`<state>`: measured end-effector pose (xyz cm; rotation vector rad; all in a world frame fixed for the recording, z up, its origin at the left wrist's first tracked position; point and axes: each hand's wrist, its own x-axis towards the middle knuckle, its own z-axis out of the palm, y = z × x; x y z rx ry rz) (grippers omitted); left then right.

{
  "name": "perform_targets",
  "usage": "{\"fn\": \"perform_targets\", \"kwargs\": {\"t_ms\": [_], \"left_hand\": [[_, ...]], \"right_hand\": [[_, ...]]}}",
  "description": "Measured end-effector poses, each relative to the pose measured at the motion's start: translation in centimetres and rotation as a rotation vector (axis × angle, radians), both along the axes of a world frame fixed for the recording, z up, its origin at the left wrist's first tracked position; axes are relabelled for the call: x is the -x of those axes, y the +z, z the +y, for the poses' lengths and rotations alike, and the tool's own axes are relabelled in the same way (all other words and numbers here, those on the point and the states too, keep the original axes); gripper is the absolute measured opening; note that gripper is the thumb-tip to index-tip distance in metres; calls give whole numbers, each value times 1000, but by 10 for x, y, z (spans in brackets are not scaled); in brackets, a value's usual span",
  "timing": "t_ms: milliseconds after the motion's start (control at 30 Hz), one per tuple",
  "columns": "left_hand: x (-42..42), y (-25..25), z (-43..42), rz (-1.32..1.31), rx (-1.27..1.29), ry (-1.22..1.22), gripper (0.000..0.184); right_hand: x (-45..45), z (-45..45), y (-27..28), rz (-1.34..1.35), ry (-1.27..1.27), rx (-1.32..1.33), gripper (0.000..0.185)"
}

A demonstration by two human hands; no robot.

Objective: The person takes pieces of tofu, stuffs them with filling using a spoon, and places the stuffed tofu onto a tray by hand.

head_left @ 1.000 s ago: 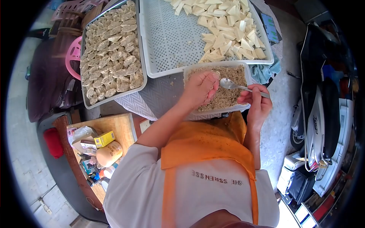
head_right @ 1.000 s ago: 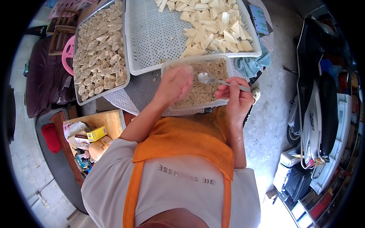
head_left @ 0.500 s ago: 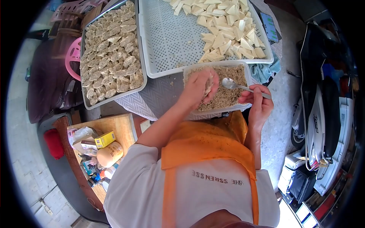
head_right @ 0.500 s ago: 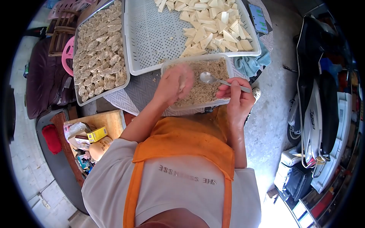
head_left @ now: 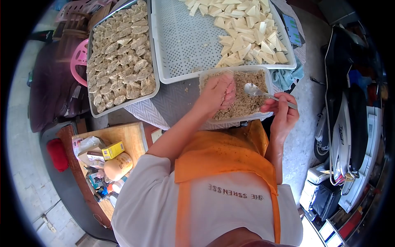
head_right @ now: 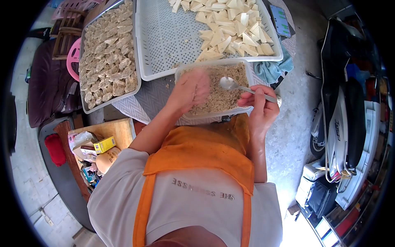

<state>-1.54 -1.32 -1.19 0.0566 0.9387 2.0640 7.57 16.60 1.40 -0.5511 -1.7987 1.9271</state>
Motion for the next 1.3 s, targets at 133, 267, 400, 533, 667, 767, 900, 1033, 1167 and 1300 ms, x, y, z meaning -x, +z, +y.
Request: {"fn": "perform_targets", "kwargs": {"t_ms": [133, 267, 400, 533, 667, 767, 900, 1033, 1167, 1300], "left_hand": [[-8, 13, 6, 173, 199, 101, 37], [-8, 13, 6, 191, 213, 107, 37], [-3, 3, 3, 210, 171, 81, 38], [-5, 10, 13, 169, 198, 161, 48], [-4, -1, 13, 230, 236, 141, 54], [-6, -3, 12, 243, 279, 148, 55], [-7, -3, 13, 258, 246, 153, 57], [-8, 1, 12, 241, 265, 147, 54], [-6, 8, 11, 209, 268, 117, 48], [1, 1, 2, 392, 386, -64, 40]], "right_hand": [[0, 1, 1, 25, -25, -4, 17], [0, 1, 2, 56, -39, 16, 18], [1, 0, 3, 102, -50, 53, 18], [3, -7, 8, 84, -54, 79, 18], [6, -30, 7, 60, 123, 6, 17], [7, -35, 6, 78, 169, -371, 17], [6, -28, 12, 63, 167, -312, 16], [0, -23, 15, 67, 211, -128, 16], [-2, -9, 7, 70, 81, -112, 17], [2, 13, 5, 52, -87, -116, 18]]}}
